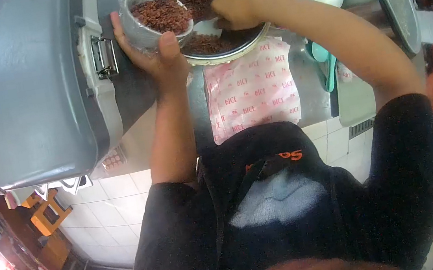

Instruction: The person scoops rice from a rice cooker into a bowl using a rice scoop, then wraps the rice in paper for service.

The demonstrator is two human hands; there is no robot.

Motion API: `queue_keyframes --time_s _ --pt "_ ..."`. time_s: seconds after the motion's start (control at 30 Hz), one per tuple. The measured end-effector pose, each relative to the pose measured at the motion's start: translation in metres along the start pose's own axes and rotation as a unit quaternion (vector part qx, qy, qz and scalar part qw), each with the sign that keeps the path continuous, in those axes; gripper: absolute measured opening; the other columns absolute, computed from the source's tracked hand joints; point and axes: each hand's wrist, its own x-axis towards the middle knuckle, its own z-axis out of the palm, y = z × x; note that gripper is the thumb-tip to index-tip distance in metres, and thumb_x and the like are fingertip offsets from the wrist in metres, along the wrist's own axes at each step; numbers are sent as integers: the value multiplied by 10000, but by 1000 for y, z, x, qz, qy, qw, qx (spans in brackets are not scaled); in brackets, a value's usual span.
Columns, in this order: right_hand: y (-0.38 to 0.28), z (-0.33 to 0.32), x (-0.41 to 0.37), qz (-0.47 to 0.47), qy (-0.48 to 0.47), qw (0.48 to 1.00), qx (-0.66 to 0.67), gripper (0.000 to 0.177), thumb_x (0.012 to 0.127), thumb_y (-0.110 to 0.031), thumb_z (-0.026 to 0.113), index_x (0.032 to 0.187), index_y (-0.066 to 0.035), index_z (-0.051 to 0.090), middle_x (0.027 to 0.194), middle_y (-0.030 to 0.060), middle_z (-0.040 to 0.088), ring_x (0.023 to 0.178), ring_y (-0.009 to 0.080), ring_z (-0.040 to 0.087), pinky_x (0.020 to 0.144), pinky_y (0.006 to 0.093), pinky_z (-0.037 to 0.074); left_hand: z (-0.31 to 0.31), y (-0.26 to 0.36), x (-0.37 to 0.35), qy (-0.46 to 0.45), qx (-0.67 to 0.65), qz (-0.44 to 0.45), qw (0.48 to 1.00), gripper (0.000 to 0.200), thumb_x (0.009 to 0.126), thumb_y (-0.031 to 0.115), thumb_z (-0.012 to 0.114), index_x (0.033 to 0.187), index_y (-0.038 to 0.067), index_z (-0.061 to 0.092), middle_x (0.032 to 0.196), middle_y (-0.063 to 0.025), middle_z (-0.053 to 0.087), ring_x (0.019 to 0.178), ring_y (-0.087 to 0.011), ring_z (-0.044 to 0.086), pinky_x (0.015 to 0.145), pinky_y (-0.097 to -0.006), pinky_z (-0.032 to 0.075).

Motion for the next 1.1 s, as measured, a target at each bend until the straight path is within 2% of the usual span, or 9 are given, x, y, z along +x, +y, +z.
queue_keyframes --time_s 0.07,0.4,0.47,0.53,0.6,0.8,0.87,1.0,1.1 --pt "0 -1 -1 -6 38 997 69 271 771 -263 669 980 -101 729 833 187 691 830 383 661 774 473 526 0 0 1 -7 4 -5 1000 1050 775 497 734 1513 11 167 1403 -178 394 1266 -285 450 1079 -404 379" --pt "11 -5 -22 -12 93 968 234 336 794 -256 683 1090 -101 720 904 199 692 841 379 655 763 440 514 2 1 16 -19 -43 -46 998 823 802 400 680 1402 -44 332 1259 -150 494 1154 -239 528 989 -379 461" --pt "13 -10 -19 -7 104 967 234 349 794 -338 696 1100 -176 735 958 145 717 914 345 676 808 443 527 1 2 19 -31 -57 -73 995 777 813 388 672 1378 -42 357 1236 -143 506 1141 -230 533 981 -375 464" --pt "18 -22 -21 -1 92 966 241 357 802 -339 688 1115 -171 727 968 149 717 924 346 675 819 445 525 1 -2 23 -49 -52 -54 996 702 837 361 661 1348 -35 386 1212 -136 520 1113 -219 546 968 -363 468" --pt "22 -38 -20 43 53 971 230 321 851 -308 617 912 -18 739 929 179 719 915 348 689 790 441 539 3 -5 28 -56 -38 -46 997 698 843 357 661 1350 -34 384 1212 -134 521 1105 -220 551 967 -360 468" --pt "8 -28 11 200 44 971 119 327 842 -315 650 944 -18 743 990 190 717 954 359 690 821 452 540 5 -11 30 -22 -11 -7 1000 676 802 362 668 1280 -66 455 1142 -173 591 1021 -302 627 902 -432 536" --pt "-5 -11 16 182 66 971 138 315 855 -309 635 926 -23 746 1005 186 719 972 352 694 820 457 546 -2 -9 29 -45 -50 -69 995 738 810 377 701 1345 -29 397 1216 -139 531 1088 -240 577 938 -400 508" --pt "-12 -8 11 124 57 974 179 333 855 -321 621 955 -23 734 1002 215 706 965 370 683 843 461 536 -9 -20 29 -28 -56 -63 996 755 788 404 707 1333 -28 413 1201 -137 539 1074 -245 589 929 -410 524" --pt "-9 -2 4 84 66 967 231 336 846 -318 611 993 -41 730 997 231 699 977 372 674 861 462 527 -5 -23 29 -9 -52 -26 998 676 784 386 632 1234 -98 489 1136 -204 609 984 -337 653 881 -465 558"
